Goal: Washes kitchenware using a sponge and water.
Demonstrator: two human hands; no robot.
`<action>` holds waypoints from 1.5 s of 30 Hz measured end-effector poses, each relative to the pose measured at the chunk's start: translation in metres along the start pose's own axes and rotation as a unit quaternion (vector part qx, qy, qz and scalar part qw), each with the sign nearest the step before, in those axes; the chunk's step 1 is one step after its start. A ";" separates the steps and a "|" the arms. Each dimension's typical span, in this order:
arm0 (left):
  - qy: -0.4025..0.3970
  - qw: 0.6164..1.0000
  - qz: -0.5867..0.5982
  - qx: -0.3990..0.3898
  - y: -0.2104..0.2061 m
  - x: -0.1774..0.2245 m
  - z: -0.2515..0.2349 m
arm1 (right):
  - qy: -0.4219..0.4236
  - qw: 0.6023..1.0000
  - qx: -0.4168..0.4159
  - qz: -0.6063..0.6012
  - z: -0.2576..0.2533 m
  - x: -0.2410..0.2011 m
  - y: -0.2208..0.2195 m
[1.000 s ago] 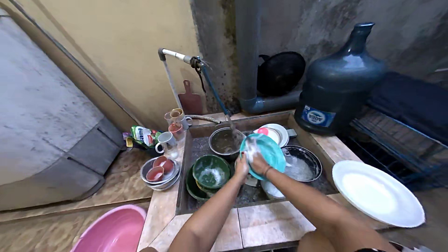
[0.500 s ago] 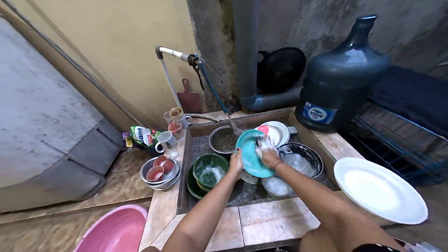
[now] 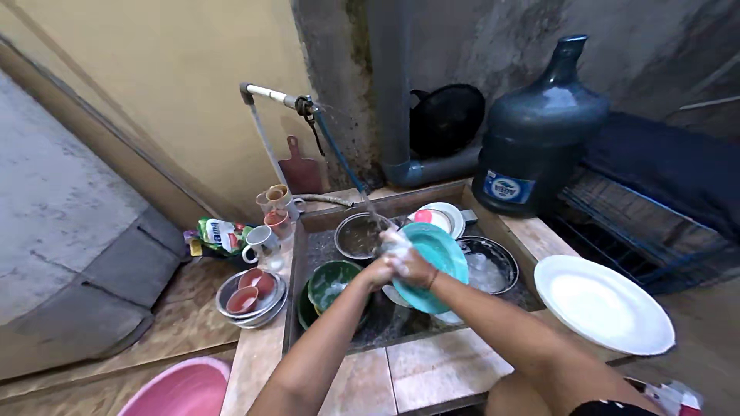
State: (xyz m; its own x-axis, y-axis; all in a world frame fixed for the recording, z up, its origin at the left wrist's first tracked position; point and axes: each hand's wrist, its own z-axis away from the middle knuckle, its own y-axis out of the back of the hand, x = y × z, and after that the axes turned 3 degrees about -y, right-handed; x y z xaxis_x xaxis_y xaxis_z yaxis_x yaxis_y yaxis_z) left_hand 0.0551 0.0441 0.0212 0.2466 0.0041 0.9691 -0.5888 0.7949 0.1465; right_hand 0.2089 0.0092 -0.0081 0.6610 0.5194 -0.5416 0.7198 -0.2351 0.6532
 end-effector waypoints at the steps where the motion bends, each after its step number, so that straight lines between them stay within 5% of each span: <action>1: -0.015 0.998 -0.050 -0.019 0.000 0.002 0.003 | 0.030 0.999 0.002 0.023 -0.003 -0.006 0.001; 4: -0.019 0.996 -0.081 -0.017 -0.011 0.007 0.010 | -0.025 0.987 0.047 0.150 -0.004 0.008 0.020; 8: -0.053 0.989 0.062 0.124 -0.031 0.000 0.012 | -0.345 0.918 0.098 0.166 0.006 0.042 0.037; 11: -0.096 0.951 0.156 0.249 -0.035 -0.010 -0.004 | -0.443 0.888 0.000 0.124 0.023 0.023 0.012; 15: -0.105 0.924 0.182 0.319 -0.053 -0.027 -0.022 | -0.338 0.937 -0.009 -0.085 0.006 -0.015 -0.011; 18: -0.098 0.928 0.169 0.316 -0.065 -0.024 -0.019 | -0.290 0.957 -0.009 0.023 0.010 0.025 -0.009; 20: -0.099 0.917 0.167 0.349 -0.055 -0.023 -0.020 | -0.351 0.930 -0.085 0.073 0.018 0.019 -0.003; 22: -0.079 0.915 0.173 0.355 -0.045 -0.025 -0.018 | -0.367 0.919 -0.147 0.000 0.018 -0.017 -0.003; 25: -0.040 0.929 0.185 0.318 -0.060 -0.031 -0.013 | -0.276 0.952 -0.086 -0.101 0.011 -0.029 -0.009; 27: -0.023 0.940 0.191 0.283 -0.072 -0.029 -0.005 | -0.252 0.967 -0.036 -0.012 0.008 0.007 -0.006; 30: -0.074 0.943 0.159 0.284 -0.064 -0.025 0.003 | -0.306 0.934 -0.054 0.177 0.022 0.051 0.012; 35: -0.094 0.922 0.130 0.352 -0.027 -0.010 -0.008 | -0.250 0.955 -0.158 0.025 0.035 0.000 0.000; 38: -0.040 0.943 0.131 0.304 -0.020 0.016 -0.010 | -0.188 0.975 -0.106 -0.053 0.013 -0.029 0.002; 41: -0.012 0.962 0.115 0.248 -0.009 0.029 -0.015 | -0.221 0.966 0.009 -0.131 -0.001 -0.041 0.022; 45: -0.007 0.937 0.157 0.311 0.020 -0.026 -0.036 | -0.303 0.852 0.138 -0.404 -0.004 -0.033 0.047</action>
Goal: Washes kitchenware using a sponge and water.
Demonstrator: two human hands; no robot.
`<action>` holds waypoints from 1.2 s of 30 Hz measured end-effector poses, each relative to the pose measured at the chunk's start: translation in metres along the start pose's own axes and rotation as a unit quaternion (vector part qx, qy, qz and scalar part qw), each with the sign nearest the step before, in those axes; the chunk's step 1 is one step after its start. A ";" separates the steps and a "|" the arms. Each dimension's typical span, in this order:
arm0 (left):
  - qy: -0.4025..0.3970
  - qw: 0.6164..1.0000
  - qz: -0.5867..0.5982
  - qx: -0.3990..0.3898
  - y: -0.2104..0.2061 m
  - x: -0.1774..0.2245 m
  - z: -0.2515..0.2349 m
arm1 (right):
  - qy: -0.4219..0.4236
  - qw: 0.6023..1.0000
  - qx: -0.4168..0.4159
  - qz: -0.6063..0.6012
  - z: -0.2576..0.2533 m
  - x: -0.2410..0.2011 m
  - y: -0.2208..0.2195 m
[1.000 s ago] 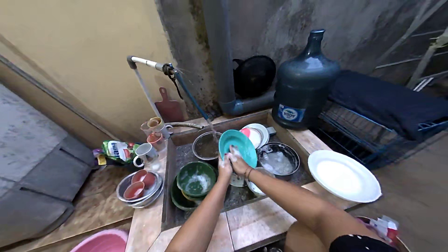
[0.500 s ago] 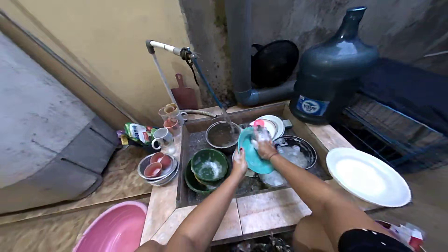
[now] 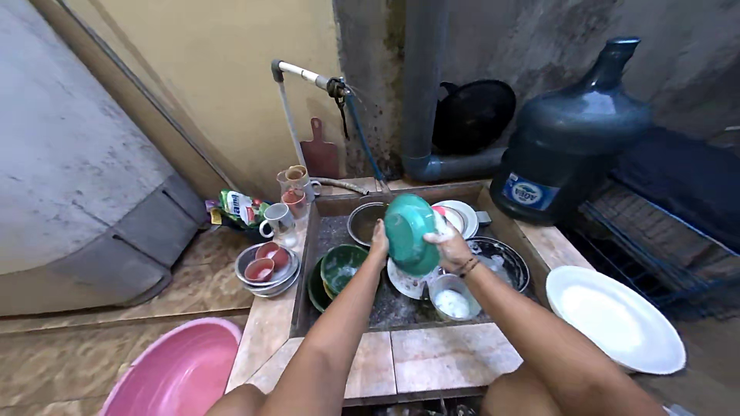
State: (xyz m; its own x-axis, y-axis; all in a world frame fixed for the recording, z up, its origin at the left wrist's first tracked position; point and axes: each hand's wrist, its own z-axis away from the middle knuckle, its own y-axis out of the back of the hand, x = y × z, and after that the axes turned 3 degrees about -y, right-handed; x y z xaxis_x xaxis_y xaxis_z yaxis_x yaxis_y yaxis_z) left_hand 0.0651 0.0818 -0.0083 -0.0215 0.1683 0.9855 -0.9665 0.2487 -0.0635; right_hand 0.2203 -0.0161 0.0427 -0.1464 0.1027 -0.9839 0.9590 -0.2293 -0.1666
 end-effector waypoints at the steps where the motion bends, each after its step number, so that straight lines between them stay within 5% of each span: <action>1: 0.027 0.998 0.039 0.028 0.004 -0.013 -0.006 | -0.013 0.999 0.007 -0.051 -0.001 -0.001 0.006; 4: 0.073 0.973 0.214 0.052 0.009 -0.026 -0.001 | -0.028 0.994 0.099 -0.041 -0.012 0.005 0.026; 8: 0.055 0.938 0.323 0.114 -0.001 0.001 0.021 | 0.040 0.938 0.213 0.270 -0.025 0.018 0.036; 13: -0.016 0.940 0.277 0.197 -0.013 0.042 0.036 | 0.156 0.898 0.203 0.357 -0.011 0.044 0.019; 17: -0.094 0.961 0.193 0.173 -0.027 0.041 0.042 | 0.186 0.900 0.120 0.376 0.012 0.054 -0.010; 21: -0.145 0.981 0.054 0.119 -0.042 0.023 0.055 | 0.332 0.878 0.063 0.339 0.010 0.055 -0.035; 26: -0.157 0.985 -0.015 0.064 -0.047 0.016 0.080 | 0.161 0.910 0.127 0.359 -0.020 0.021 -0.010; 30: -0.192 0.979 -0.042 0.054 -0.048 0.019 0.072 | 0.238 0.903 0.112 0.340 -0.003 0.021 -0.027; 34: -0.197 0.971 -0.133 -0.008 -0.048 0.020 0.084 | 0.093 0.928 0.132 0.337 -0.020 0.009 -0.011; 36: -0.179 0.978 -0.098 0.050 -0.049 0.018 0.073 | 0.126 0.929 0.129 0.324 -0.006 0.026 -0.023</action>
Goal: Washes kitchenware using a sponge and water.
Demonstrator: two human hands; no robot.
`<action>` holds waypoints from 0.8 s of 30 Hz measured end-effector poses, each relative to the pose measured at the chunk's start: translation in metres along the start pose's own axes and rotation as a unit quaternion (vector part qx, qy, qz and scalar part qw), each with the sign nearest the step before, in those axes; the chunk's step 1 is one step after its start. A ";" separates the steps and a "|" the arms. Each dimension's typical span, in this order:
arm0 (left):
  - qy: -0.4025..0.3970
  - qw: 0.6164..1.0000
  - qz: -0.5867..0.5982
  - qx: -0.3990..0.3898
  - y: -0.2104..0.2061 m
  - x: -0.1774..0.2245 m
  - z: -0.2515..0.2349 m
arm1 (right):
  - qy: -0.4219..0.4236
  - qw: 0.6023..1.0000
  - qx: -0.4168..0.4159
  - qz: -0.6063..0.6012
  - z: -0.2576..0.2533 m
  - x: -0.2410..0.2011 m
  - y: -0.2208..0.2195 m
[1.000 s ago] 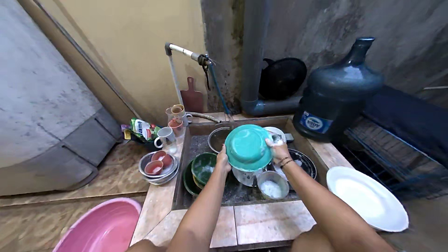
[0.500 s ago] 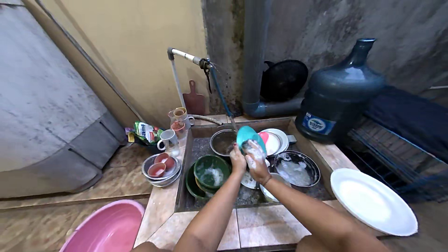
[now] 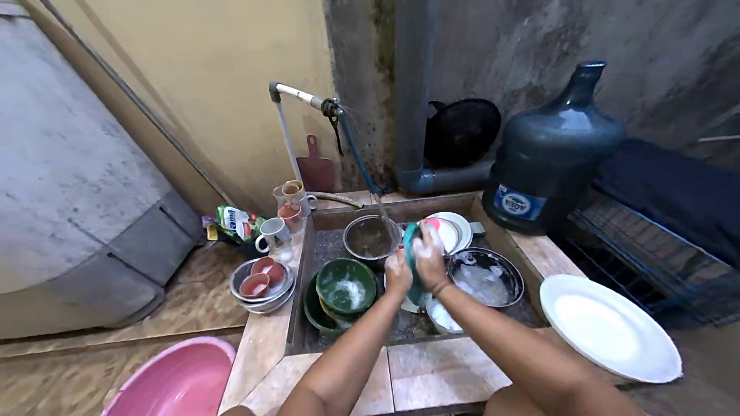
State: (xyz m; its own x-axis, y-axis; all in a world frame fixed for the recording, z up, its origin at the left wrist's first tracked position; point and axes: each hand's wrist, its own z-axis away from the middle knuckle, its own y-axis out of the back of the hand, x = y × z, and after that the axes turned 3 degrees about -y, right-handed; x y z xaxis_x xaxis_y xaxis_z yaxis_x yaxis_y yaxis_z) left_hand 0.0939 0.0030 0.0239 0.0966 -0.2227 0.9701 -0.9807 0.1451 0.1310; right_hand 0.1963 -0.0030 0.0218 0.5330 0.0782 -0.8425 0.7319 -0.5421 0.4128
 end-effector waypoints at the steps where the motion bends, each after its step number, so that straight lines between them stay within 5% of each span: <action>1: 0.019 0.999 0.028 0.043 0.000 -0.001 -0.006 | 0.010 1.000 0.002 -0.012 0.014 0.003 -0.007; 4: 0.057 0.983 0.137 0.110 0.015 0.005 -0.012 | -0.082 0.996 -0.002 -0.019 0.025 0.025 -0.003; 7: 0.094 0.982 0.163 0.018 0.031 0.007 0.001 | -0.187 0.980 -0.013 -0.066 -0.007 0.032 0.021; 10: 0.106 0.985 0.117 -0.068 0.029 -0.006 0.006 | -0.033 0.986 -0.126 0.109 -0.022 0.016 0.024; 14: 0.131 0.980 0.147 0.036 0.015 -0.027 -0.012 | 0.083 0.982 -0.102 0.135 0.026 0.006 -0.011; 18: 0.178 0.947 0.233 0.128 0.035 -0.017 -0.027 | 0.060 0.992 -0.070 0.088 0.041 0.028 -0.009; 24: 0.212 0.958 0.194 -0.008 0.041 -0.018 -0.013 | -0.013 0.996 -0.064 0.065 -0.015 0.025 0.013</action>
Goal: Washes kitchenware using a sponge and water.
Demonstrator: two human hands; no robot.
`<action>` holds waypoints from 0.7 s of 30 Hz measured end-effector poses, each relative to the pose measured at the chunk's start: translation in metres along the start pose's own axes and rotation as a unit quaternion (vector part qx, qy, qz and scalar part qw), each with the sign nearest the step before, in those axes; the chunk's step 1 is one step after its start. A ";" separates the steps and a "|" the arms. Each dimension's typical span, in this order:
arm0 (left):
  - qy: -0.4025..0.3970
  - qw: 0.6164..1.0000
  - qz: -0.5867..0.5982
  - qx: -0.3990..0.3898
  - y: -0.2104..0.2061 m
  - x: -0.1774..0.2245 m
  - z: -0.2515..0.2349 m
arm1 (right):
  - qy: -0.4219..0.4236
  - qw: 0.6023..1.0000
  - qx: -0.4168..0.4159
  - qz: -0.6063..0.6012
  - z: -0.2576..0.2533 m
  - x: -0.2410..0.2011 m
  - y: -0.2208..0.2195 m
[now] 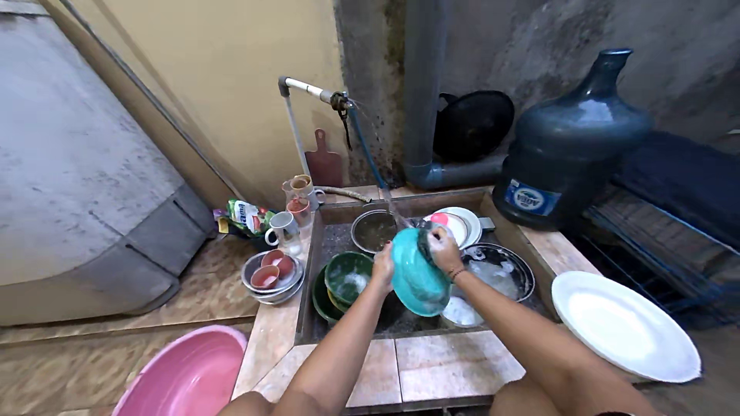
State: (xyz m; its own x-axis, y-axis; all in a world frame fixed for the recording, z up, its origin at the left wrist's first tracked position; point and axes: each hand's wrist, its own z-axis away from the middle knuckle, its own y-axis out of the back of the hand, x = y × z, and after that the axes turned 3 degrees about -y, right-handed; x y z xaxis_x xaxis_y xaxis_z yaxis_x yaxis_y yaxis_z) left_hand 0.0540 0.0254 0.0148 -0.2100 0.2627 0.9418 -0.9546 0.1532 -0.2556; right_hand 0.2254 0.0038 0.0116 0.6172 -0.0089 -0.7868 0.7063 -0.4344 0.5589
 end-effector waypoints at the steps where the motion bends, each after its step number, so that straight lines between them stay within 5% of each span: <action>1: -0.009 1.000 -0.019 -0.010 -0.004 -0.005 -0.001 | 0.038 0.999 -0.026 0.002 0.001 -0.003 -0.006; 7: 0.016 0.990 -0.059 0.127 -0.014 -0.002 -0.010 | 0.211 0.959 -0.138 0.127 0.053 -0.026 -0.042; 10: -0.014 0.994 -0.048 0.096 -0.013 -0.004 -0.007 | 0.212 0.961 -0.112 0.139 0.046 -0.020 -0.044; 16: -0.178 0.939 -0.289 -0.053 -0.022 -0.008 0.031 | -0.091 0.991 -0.093 -0.027 -0.007 -0.008 -0.011; 18: -0.218 0.913 -0.331 -0.098 -0.026 -0.002 0.043 | -0.247 0.950 -0.039 -0.187 -0.004 0.010 -0.012; 21: -0.297 0.896 -0.315 -0.094 -0.034 -0.009 0.046 | -0.350 0.869 -0.008 -0.350 0.010 0.021 -0.019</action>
State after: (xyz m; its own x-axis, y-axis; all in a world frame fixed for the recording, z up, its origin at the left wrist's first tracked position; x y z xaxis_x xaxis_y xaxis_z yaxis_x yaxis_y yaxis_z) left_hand 0.0783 -0.0256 0.0251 0.2285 -0.4782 0.8480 -0.8825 0.2660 0.3878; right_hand 0.2213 0.0028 -0.0189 -0.3247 -0.2951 -0.8986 0.8313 -0.5422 -0.1223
